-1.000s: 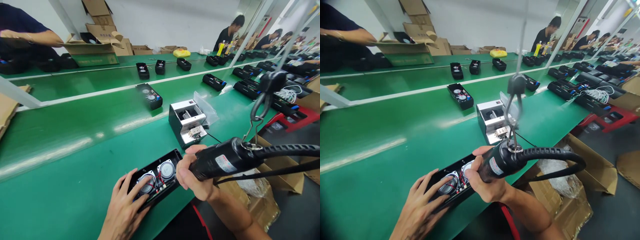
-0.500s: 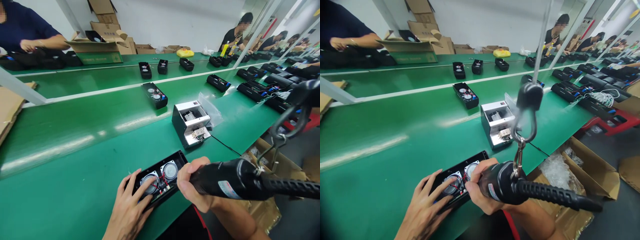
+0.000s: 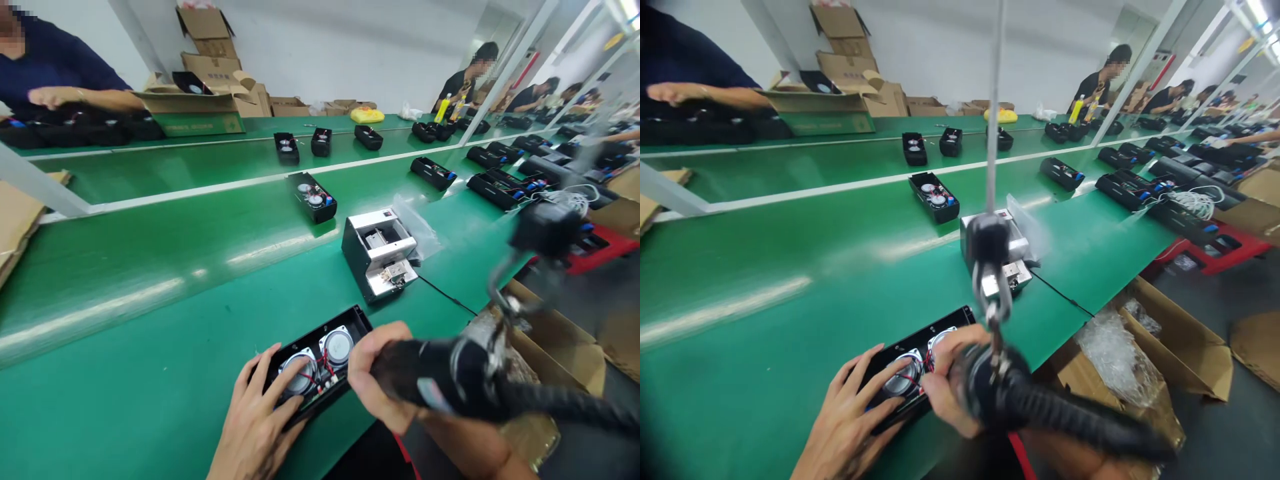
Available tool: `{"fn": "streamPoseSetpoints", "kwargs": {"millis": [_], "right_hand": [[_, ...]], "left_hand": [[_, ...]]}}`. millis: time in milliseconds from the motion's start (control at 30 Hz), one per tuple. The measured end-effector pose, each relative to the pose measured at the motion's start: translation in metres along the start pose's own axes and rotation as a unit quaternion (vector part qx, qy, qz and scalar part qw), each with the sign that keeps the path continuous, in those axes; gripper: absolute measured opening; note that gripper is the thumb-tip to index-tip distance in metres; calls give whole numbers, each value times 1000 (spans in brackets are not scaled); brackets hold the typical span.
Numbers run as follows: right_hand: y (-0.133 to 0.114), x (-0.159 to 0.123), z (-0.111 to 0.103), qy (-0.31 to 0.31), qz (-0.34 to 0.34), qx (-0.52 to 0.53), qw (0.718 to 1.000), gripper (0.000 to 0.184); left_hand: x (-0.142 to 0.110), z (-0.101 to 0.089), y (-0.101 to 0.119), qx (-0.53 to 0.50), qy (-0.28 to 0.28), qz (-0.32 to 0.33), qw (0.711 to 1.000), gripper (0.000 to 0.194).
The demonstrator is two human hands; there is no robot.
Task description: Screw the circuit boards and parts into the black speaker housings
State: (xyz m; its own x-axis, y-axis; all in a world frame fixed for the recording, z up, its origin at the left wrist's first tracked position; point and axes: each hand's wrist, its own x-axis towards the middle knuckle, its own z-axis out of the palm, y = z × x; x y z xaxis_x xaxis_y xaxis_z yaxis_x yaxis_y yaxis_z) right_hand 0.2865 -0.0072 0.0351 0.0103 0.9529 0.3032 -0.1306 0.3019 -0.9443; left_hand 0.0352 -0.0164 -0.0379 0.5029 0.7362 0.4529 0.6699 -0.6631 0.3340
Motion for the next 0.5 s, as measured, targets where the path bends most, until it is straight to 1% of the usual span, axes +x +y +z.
{"fn": "streamPoseSetpoints", "kwargs": {"millis": [33,67,133,167,200,233,333,433,500], "right_hand": [[-4,12,-6,20,-34,10,999,34],[-7,27,-14,56,-73,18,996,35],[-13,58,-34,169,-145,17,975,36],[-14,74,-44,214,-167,-4,962,37],[-15,88,-53,243,-181,-31,952,37],[-14,100,-61,259,-188,-60,945,37],[-8,121,-73,265,-191,-130,936,30],[-2,127,-75,250,-173,-160,939,25],[0,127,-77,231,-148,-170,947,25]], "left_hand": [[0,1,-1,-5,6,-2,1000,14],[0,3,-2,-9,12,-4,1000,15],[1,7,-2,-13,25,-7,1000,19],[2,9,0,-12,33,-8,999,20],[3,11,2,-10,38,-10,999,20],[4,13,5,-6,41,-14,999,20],[9,17,13,14,30,-28,999,17],[13,18,18,25,25,-32,999,14],[15,18,20,17,35,-34,999,16]]}}
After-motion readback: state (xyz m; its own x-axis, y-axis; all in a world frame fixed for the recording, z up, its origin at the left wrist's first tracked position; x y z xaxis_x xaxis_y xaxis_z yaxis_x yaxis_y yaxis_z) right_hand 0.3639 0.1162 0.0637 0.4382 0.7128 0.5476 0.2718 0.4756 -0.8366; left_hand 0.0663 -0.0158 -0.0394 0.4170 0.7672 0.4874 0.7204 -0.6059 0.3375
